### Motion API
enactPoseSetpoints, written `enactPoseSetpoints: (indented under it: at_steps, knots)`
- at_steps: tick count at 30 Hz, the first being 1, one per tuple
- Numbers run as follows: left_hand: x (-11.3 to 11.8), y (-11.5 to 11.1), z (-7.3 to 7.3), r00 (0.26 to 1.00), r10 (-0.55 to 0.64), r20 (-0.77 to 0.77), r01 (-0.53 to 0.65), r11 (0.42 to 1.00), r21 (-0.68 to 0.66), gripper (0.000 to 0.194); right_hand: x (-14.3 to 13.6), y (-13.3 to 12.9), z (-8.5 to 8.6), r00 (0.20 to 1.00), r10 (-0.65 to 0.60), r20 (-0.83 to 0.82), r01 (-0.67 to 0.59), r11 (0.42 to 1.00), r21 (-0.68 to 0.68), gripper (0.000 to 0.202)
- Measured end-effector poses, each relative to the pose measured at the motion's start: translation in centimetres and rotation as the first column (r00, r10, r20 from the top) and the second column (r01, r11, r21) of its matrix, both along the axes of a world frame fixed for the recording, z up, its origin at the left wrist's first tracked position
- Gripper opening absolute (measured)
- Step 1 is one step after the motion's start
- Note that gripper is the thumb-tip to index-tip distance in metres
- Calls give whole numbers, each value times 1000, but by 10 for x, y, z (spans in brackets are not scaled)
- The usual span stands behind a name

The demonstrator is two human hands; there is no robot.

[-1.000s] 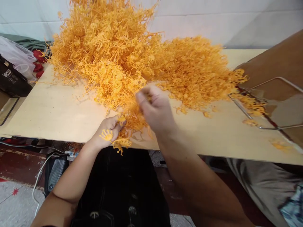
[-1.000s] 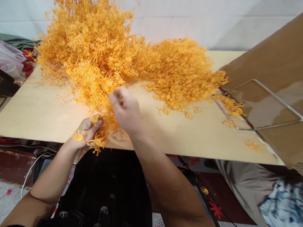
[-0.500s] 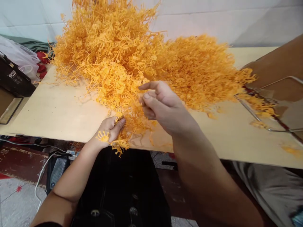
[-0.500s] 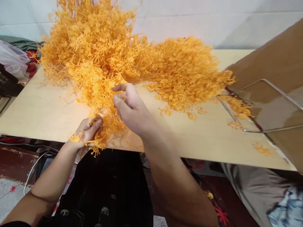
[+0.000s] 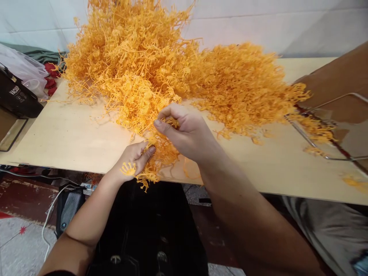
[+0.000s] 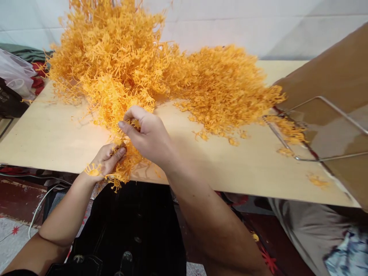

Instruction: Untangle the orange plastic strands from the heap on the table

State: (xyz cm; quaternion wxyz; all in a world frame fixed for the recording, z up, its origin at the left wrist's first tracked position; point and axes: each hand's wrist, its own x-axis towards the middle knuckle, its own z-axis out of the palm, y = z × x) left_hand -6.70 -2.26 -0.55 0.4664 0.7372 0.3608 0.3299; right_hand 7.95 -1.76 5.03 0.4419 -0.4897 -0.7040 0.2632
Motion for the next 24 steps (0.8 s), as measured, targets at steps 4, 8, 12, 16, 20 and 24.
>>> enactPoseSetpoints:
  at_steps: [4,8,12,16,20,24]
  knots:
    - [-3,-1,2,993,-30,-114,26,999,-35,31,16,16,10,920,-170,-354,178,984,-10,25]
    - [-6,-2,0,992,-6,-125,-7,995,-100,31,47,21,35,640,-304,-706,384,922,-49,40]
    - [-4,-1,0,994,39,-106,-51,992,-113,31,54,3,36,772,-230,-593,225,971,-84,13]
    - [-1,2,-2,991,65,-116,-77,992,-105,34,42,-9,11,868,-110,-484,8,978,-208,8]
    - [-1,1,-4,991,65,-113,-82,985,-149,35,31,-14,-2,954,38,-296,-98,977,-189,25]
    - [-1,-2,-3,989,70,-133,-88,986,-138,39,23,-16,-2,996,63,-56,-73,978,-197,29]
